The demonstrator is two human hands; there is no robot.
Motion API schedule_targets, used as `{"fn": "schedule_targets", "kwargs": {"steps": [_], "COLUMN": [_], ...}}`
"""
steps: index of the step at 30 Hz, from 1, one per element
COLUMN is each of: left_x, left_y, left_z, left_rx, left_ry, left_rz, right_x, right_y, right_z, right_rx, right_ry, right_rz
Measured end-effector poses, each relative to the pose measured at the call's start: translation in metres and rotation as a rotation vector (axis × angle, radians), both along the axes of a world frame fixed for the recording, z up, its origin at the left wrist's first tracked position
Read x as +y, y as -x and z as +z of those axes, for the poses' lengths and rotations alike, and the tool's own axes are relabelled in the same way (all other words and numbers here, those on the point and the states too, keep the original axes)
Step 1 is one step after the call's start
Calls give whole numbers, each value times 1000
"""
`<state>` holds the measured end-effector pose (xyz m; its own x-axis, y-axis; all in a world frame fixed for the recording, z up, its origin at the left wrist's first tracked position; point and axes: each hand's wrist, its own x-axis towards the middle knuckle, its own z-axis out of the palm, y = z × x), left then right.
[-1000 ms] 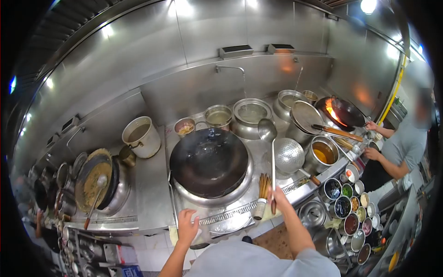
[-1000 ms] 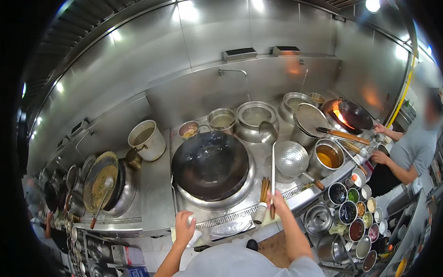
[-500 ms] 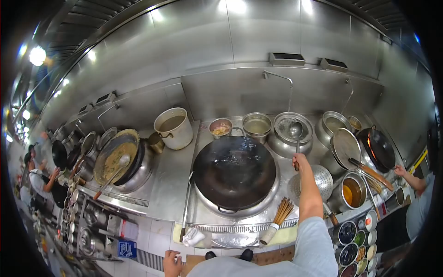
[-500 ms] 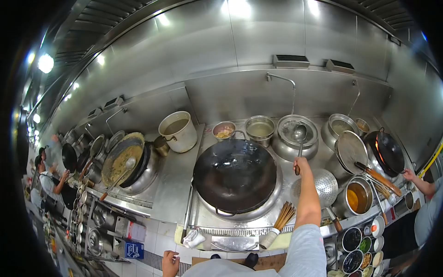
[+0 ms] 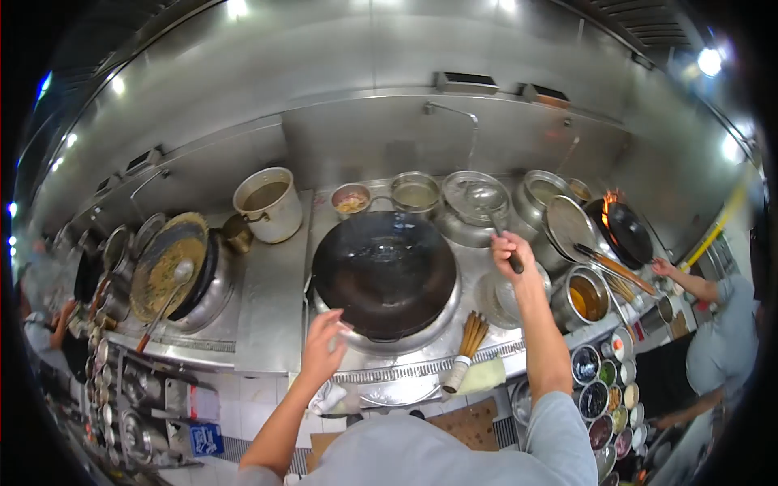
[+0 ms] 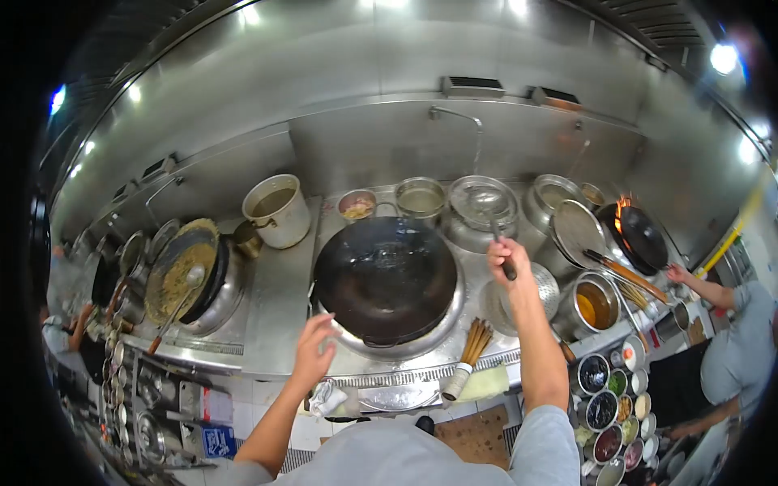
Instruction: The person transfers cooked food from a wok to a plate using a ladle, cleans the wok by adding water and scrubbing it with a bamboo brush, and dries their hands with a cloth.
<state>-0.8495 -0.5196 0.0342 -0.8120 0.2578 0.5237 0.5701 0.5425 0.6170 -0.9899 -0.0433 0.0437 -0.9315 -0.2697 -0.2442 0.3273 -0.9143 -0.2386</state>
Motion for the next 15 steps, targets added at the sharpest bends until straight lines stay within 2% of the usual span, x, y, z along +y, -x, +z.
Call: {"fn": "schedule_targets", "kwargs": {"steps": [2,4,6,8,10,11,13,14,15], "left_x": [55,90,132,176,230,231,230,225,214], "left_y": [26,66,103,141,200,212,233,245,256], "left_z": [18,5,-8,-34,-86,-71,-20,-4,9], "left_rx": [-106,-673,-794,-894,-614,-610,-970,-957,-878], "left_ry": [-297,-237,-198,-585,-656,-657,-854,-858,-597], "left_rz": [-118,-229,-239,-277,-52,-59,-357,-361,-280], "right_x": [-27,-49,-74,-99,-121,-133,-151,-161,-170], "right_y": [-50,-93,-133,-168,-185,-190,-177,-164,-143], "right_z": [26,27,24,17,3,2,-3,-4,-1], "right_rx": [-5,42,95,178,166,176,285,356,407], "right_ry": [-21,-17,38,-6,-17,-106,-255,-359,-509], "right_rz": [-4,1,29,23,25,13,3,-14,-52]}}
